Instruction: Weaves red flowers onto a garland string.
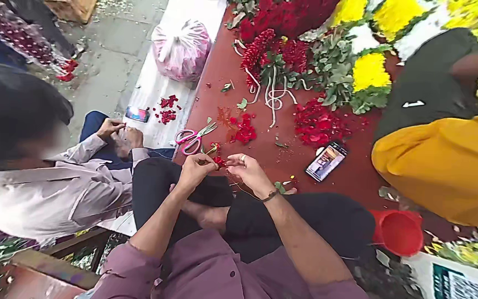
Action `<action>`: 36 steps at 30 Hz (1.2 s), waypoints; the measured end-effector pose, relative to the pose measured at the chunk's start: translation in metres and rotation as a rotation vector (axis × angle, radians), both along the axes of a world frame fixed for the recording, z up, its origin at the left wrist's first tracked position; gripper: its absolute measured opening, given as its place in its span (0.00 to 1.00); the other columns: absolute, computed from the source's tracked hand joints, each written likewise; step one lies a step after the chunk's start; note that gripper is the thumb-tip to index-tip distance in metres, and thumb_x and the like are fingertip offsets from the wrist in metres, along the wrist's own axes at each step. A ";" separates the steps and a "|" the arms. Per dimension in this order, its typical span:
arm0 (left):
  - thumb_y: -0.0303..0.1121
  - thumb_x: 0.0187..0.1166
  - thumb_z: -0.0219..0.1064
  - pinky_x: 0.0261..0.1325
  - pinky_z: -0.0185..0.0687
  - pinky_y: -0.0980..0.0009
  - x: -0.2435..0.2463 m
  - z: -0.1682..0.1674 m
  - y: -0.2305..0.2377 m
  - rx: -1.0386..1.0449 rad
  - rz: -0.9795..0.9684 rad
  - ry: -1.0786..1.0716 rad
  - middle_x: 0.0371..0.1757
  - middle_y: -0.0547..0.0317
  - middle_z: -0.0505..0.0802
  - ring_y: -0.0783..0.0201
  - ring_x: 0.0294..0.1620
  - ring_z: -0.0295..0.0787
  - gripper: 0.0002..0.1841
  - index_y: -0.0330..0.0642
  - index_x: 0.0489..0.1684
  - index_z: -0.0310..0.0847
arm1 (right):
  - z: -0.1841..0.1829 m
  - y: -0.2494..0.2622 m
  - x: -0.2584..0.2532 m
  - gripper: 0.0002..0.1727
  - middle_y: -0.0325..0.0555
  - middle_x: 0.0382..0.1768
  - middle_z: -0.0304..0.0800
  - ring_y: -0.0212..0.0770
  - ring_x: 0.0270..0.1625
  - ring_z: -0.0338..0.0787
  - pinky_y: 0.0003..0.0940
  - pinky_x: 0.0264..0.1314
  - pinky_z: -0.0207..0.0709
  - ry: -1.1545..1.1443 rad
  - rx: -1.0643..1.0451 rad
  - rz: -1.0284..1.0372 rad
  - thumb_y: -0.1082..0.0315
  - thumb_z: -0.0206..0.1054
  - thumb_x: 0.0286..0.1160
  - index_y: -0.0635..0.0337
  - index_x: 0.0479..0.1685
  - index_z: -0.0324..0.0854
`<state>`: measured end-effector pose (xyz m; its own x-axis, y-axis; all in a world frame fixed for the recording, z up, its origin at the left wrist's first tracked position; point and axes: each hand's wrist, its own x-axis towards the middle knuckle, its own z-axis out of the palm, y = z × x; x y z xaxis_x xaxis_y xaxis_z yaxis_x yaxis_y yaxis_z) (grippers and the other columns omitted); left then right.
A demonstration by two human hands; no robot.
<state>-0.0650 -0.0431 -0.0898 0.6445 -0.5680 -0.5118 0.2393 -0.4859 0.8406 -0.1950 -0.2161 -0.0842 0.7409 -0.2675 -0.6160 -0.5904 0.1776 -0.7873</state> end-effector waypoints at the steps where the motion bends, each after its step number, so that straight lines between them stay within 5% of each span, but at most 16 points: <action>1: 0.30 0.69 0.79 0.40 0.88 0.59 0.001 0.000 0.001 -0.007 0.021 -0.001 0.39 0.57 0.94 0.60 0.35 0.89 0.03 0.44 0.31 0.92 | -0.002 0.001 -0.002 0.24 0.49 0.56 0.93 0.44 0.51 0.93 0.43 0.54 0.88 0.024 0.028 0.060 0.66 0.73 0.75 0.58 0.71 0.81; 4: 0.30 0.70 0.79 0.37 0.88 0.60 0.005 0.002 0.002 -0.019 0.071 -0.023 0.36 0.54 0.94 0.60 0.32 0.89 0.04 0.41 0.32 0.91 | 0.004 0.001 -0.004 0.19 0.47 0.46 0.94 0.38 0.33 0.92 0.33 0.36 0.88 0.056 0.160 0.151 0.64 0.70 0.80 0.63 0.66 0.83; 7: 0.30 0.69 0.79 0.35 0.87 0.60 0.007 0.003 0.005 -0.001 0.112 -0.070 0.37 0.55 0.94 0.60 0.31 0.88 0.03 0.42 0.30 0.91 | 0.008 -0.005 -0.002 0.10 0.38 0.26 0.91 0.27 0.17 0.74 0.23 0.19 0.66 0.024 0.059 0.119 0.63 0.70 0.81 0.61 0.45 0.91; 11: 0.39 0.66 0.80 0.48 0.80 0.54 0.008 0.005 0.004 0.202 0.025 -0.309 0.36 0.62 0.90 0.60 0.44 0.85 0.05 0.51 0.27 0.92 | 0.010 -0.011 -0.005 0.08 0.36 0.26 0.91 0.28 0.26 0.84 0.28 0.32 0.78 -0.054 -0.086 0.213 0.62 0.75 0.73 0.56 0.35 0.93; 14: 0.44 0.65 0.77 0.55 0.79 0.46 0.006 0.010 0.006 0.317 -0.279 -0.365 0.36 0.62 0.89 0.54 0.52 0.83 0.06 0.55 0.28 0.94 | 0.023 -0.015 -0.003 0.07 0.37 0.27 0.92 0.30 0.29 0.86 0.31 0.36 0.82 -0.187 -0.107 0.215 0.63 0.73 0.74 0.55 0.35 0.93; 17: 0.42 0.70 0.80 0.56 0.86 0.61 0.002 0.030 0.003 -0.057 -0.624 -0.029 0.40 0.66 0.95 0.69 0.48 0.90 0.07 0.51 0.33 0.96 | 0.019 -0.027 0.004 0.06 0.38 0.27 0.89 0.31 0.26 0.80 0.29 0.30 0.75 -0.282 -0.085 0.159 0.66 0.73 0.76 0.58 0.37 0.92; 20: 0.29 0.72 0.77 0.57 0.87 0.62 -0.008 0.038 -0.008 -0.451 -0.261 0.268 0.42 0.56 0.95 0.65 0.48 0.90 0.04 0.39 0.34 0.94 | -0.002 -0.021 0.001 0.05 0.39 0.28 0.90 0.29 0.28 0.84 0.29 0.36 0.82 -0.252 0.022 0.149 0.69 0.73 0.75 0.62 0.37 0.91; 24: 0.33 0.75 0.77 0.36 0.82 0.65 0.003 0.011 -0.009 -0.159 0.244 0.060 0.33 0.55 0.93 0.64 0.32 0.85 0.06 0.40 0.34 0.92 | -0.002 -0.001 0.001 0.07 0.36 0.33 0.95 0.26 0.36 0.90 0.27 0.46 0.84 -0.279 0.004 0.293 0.65 0.73 0.76 0.59 0.37 0.94; 30: 0.31 0.74 0.79 0.40 0.86 0.64 -0.012 0.008 -0.017 -0.146 0.283 0.128 0.31 0.53 0.94 0.63 0.31 0.88 0.06 0.37 0.34 0.93 | -0.006 0.021 0.002 0.10 0.33 0.26 0.91 0.23 0.28 0.83 0.25 0.35 0.78 -0.298 -0.102 0.351 0.62 0.70 0.77 0.56 0.36 0.94; 34: 0.29 0.73 0.80 0.40 0.86 0.66 -0.009 0.005 -0.011 -0.130 0.241 0.066 0.35 0.55 0.94 0.64 0.33 0.88 0.04 0.38 0.36 0.94 | 0.019 -0.002 0.004 0.07 0.38 0.33 0.96 0.29 0.35 0.91 0.31 0.43 0.87 -0.348 -0.067 0.194 0.67 0.72 0.76 0.58 0.39 0.95; 36: 0.29 0.73 0.80 0.38 0.85 0.67 -0.005 0.005 -0.010 -0.140 0.226 0.066 0.34 0.55 0.94 0.65 0.32 0.87 0.04 0.38 0.37 0.93 | 0.025 -0.025 0.002 0.06 0.36 0.25 0.89 0.27 0.21 0.75 0.25 0.25 0.70 -0.293 -0.041 0.029 0.68 0.72 0.76 0.58 0.38 0.94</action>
<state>-0.0700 -0.0528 -0.0851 0.7305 -0.4820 -0.4838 0.3850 -0.2944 0.8747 -0.1932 -0.2413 -0.0593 0.8934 -0.2640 -0.3634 -0.3409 0.1283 -0.9313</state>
